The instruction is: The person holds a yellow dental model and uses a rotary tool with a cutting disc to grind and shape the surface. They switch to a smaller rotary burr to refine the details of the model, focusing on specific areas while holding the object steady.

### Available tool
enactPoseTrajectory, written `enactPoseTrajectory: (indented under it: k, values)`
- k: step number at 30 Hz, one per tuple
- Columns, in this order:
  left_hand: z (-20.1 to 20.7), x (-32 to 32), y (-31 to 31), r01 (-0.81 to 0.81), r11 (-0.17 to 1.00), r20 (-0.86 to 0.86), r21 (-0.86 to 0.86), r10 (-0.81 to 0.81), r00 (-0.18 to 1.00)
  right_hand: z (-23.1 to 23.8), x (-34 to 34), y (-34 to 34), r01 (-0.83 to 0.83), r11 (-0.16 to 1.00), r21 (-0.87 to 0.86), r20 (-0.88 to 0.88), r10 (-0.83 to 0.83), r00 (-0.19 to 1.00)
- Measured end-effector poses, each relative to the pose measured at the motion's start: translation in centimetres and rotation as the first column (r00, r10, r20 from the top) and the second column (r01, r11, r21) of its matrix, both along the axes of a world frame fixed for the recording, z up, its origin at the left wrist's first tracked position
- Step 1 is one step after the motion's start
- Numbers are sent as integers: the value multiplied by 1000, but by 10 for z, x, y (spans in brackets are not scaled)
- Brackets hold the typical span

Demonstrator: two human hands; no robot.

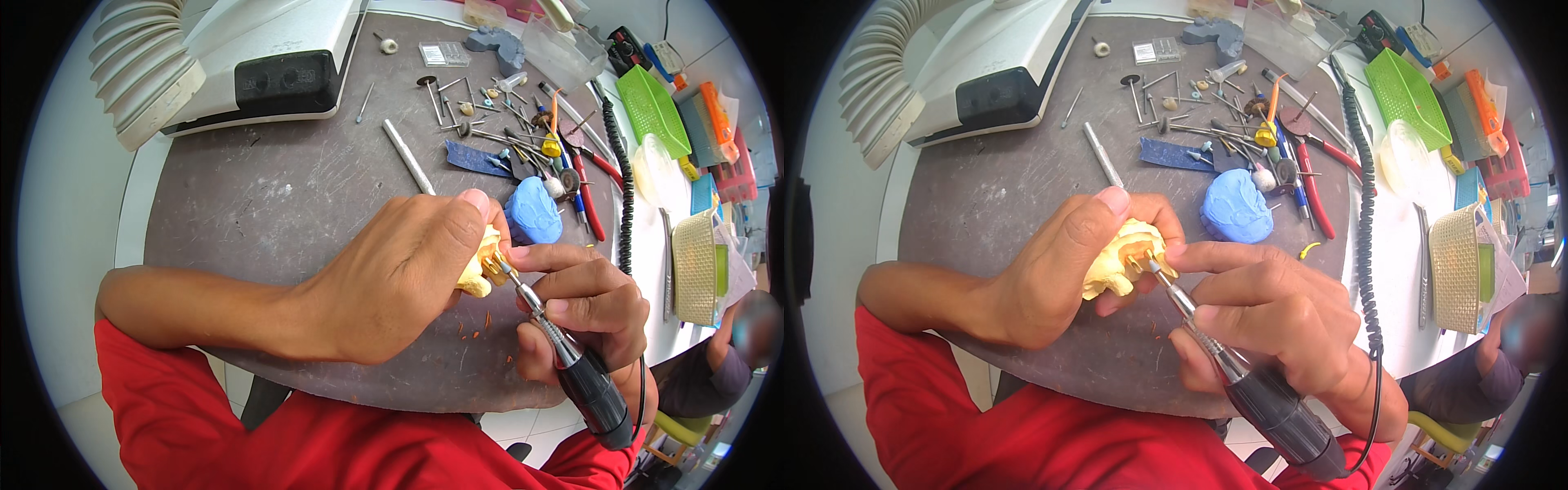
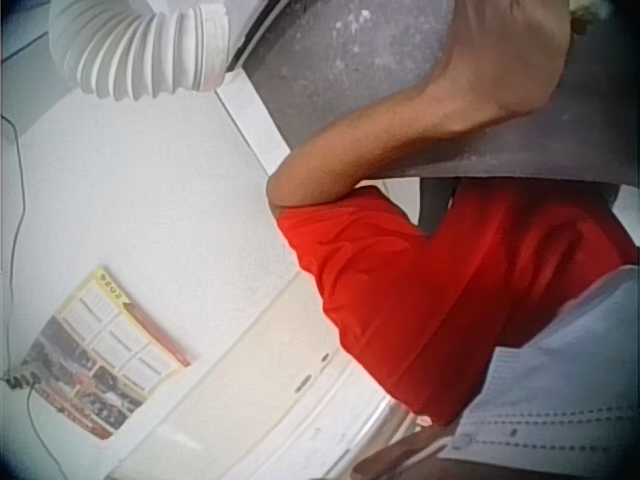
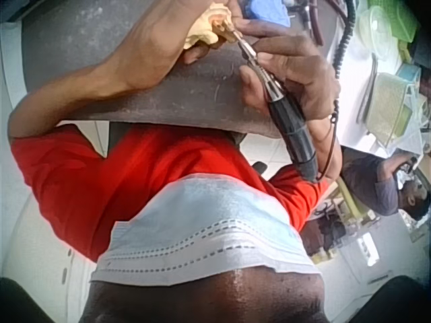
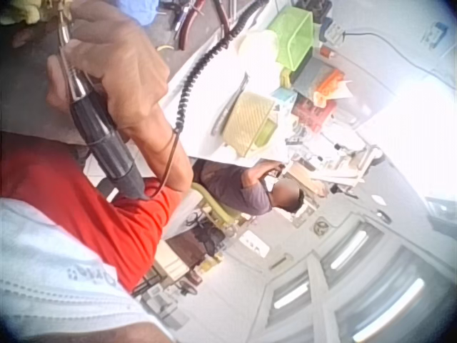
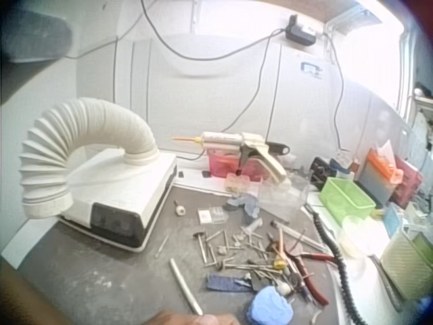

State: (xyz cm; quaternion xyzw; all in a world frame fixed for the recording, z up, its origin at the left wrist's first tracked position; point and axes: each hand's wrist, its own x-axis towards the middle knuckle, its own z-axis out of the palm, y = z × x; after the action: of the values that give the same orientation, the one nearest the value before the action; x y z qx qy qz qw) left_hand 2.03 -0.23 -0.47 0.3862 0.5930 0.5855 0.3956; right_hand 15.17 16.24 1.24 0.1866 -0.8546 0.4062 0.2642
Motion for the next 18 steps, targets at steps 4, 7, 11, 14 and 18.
enactPoseTrajectory:
  k: [4,7,11,14,18]
  values:
    - [3,0,2,15,1000,0,9,-15,1000,3,2,0,28,1000,5,1,-28,1000]
    - [4,-2,1,18,1000,15,-10,-18,1000,1,0,1,3,1000,10,-5,-3,1000]
    - [4,-3,2,36,999,62,-29,-34,998,-5,2,0,51,999,-10,-29,-51,998]
    - [8,-6,0,78,995,134,-55,-70,989,-4,5,4,48,999,12,45,-49,998]
    - [5,-5,-1,64,997,159,36,-69,985,-3,5,10,43,999,-22,16,-43,999]
